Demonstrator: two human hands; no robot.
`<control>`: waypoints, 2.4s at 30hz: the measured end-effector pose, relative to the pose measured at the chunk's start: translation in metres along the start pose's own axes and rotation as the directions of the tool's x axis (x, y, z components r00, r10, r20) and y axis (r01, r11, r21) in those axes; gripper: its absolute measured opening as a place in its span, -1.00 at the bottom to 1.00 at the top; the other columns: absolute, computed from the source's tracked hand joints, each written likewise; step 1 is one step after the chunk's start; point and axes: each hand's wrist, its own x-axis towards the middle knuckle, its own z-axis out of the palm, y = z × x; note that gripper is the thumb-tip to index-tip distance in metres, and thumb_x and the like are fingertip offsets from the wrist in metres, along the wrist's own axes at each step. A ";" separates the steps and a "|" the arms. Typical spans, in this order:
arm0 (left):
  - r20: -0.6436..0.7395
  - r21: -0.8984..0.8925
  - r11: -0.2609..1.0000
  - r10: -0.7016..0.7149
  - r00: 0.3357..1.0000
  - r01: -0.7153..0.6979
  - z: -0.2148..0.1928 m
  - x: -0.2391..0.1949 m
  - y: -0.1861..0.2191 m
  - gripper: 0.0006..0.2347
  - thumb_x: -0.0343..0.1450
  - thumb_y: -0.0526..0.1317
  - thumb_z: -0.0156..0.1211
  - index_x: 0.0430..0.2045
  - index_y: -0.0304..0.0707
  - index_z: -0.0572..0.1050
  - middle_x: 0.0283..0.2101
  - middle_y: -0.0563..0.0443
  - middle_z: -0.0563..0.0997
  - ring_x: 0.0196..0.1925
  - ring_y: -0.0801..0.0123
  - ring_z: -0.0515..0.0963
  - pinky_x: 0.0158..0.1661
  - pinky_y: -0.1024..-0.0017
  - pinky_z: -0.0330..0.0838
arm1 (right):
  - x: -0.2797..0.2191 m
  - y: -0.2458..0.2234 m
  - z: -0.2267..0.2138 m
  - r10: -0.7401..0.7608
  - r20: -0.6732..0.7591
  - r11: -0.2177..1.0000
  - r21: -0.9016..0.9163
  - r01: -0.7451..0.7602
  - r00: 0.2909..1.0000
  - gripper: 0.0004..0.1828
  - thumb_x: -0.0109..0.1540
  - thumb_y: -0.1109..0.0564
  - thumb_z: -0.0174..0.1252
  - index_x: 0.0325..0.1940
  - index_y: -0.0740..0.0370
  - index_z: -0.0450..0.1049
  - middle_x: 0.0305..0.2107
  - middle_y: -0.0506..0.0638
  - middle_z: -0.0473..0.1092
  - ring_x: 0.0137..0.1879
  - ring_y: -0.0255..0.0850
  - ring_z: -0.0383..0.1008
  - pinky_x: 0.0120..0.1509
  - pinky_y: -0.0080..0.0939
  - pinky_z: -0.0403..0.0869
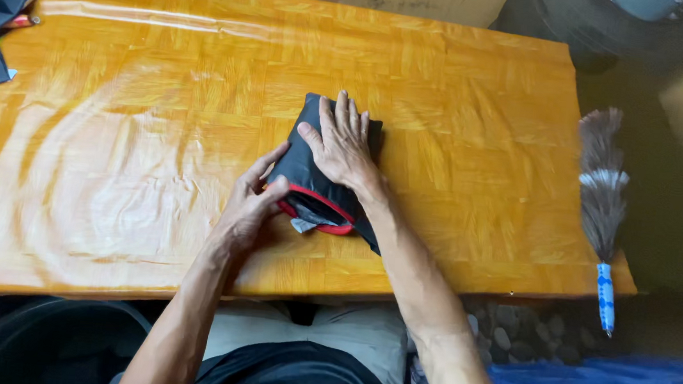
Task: The person folds a small black bag with red straps on a wooden table, then places it into a green bucket. They then unfold a large black tarp on the table and use a feather duster to clean its surface repeatedly.
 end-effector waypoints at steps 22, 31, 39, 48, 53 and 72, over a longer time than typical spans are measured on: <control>-0.078 0.373 0.928 0.037 0.996 -0.005 -0.008 0.029 -0.035 -0.51 0.30 -0.34 0.45 0.07 -0.12 0.33 -0.10 -0.26 0.64 -0.02 0.09 0.64 0.01 0.20 0.52 | -0.037 -0.020 0.009 0.245 -0.148 0.932 -0.237 -0.274 0.958 0.15 0.28 -0.65 -0.28 0.52 0.41 0.05 0.38 0.51 0.06 0.54 0.33 0.05 0.58 0.35 0.04; -0.164 0.366 0.841 0.480 0.862 -0.399 0.071 0.008 0.013 -0.25 0.16 -0.32 0.52 0.29 -0.29 0.28 0.02 -0.33 0.62 0.02 -0.01 0.65 -0.05 0.15 0.60 | -0.069 -0.032 -0.029 0.240 -0.299 0.628 0.773 0.087 0.924 0.04 0.31 -0.47 -0.03 0.64 0.14 -0.17 0.49 0.47 -0.09 0.56 0.28 0.01 0.58 0.25 0.11; 0.484 0.527 0.541 0.442 0.755 -0.655 0.071 0.022 0.003 -0.72 0.45 -0.14 0.26 0.02 -0.18 0.57 -0.05 -0.16 0.67 0.11 -0.06 0.63 0.11 0.14 0.51 | -0.088 0.059 -0.022 0.462 -0.285 0.535 0.845 -0.007 0.840 -0.17 0.41 -0.04 0.17 0.62 0.25 -0.09 0.49 0.54 -0.24 0.61 0.36 -0.31 0.62 0.39 -0.11; 0.514 0.818 0.236 0.106 0.851 -0.524 0.028 0.099 -0.032 -0.31 0.49 0.14 -0.06 0.50 -0.19 -0.02 0.59 -0.14 -0.08 0.58 -0.30 -0.19 0.31 -0.40 0.12 | -0.036 0.020 0.003 0.229 -0.101 0.954 -0.172 -0.244 0.968 -0.26 0.46 -0.30 -0.42 0.58 0.19 0.01 0.54 0.30 -0.21 0.66 0.16 -0.30 0.53 0.66 -0.27; 0.522 0.791 0.245 0.208 0.827 -0.561 0.026 0.095 -0.047 -0.30 0.50 0.13 -0.06 0.51 -0.22 -0.04 0.58 -0.22 -0.08 0.55 -0.42 -0.18 0.32 -0.40 0.11 | -0.044 0.022 0.008 0.198 -0.135 0.965 -0.145 -0.217 0.971 -0.25 0.46 -0.30 -0.39 0.58 0.23 0.03 0.53 0.29 -0.14 0.65 0.15 -0.26 0.54 0.61 -0.29; 0.266 0.632 0.689 0.238 0.934 -0.355 0.006 0.015 -0.016 -0.33 0.27 0.08 0.49 0.33 0.40 0.34 0.37 -0.62 0.24 0.37 -0.42 0.29 0.34 -0.14 0.19 | -0.126 0.026 0.007 -0.217 -0.458 0.966 0.025 0.256 0.862 -0.42 0.17 -0.07 0.43 0.27 -0.09 0.52 0.41 0.15 0.18 0.51 0.30 0.13 0.52 0.21 0.24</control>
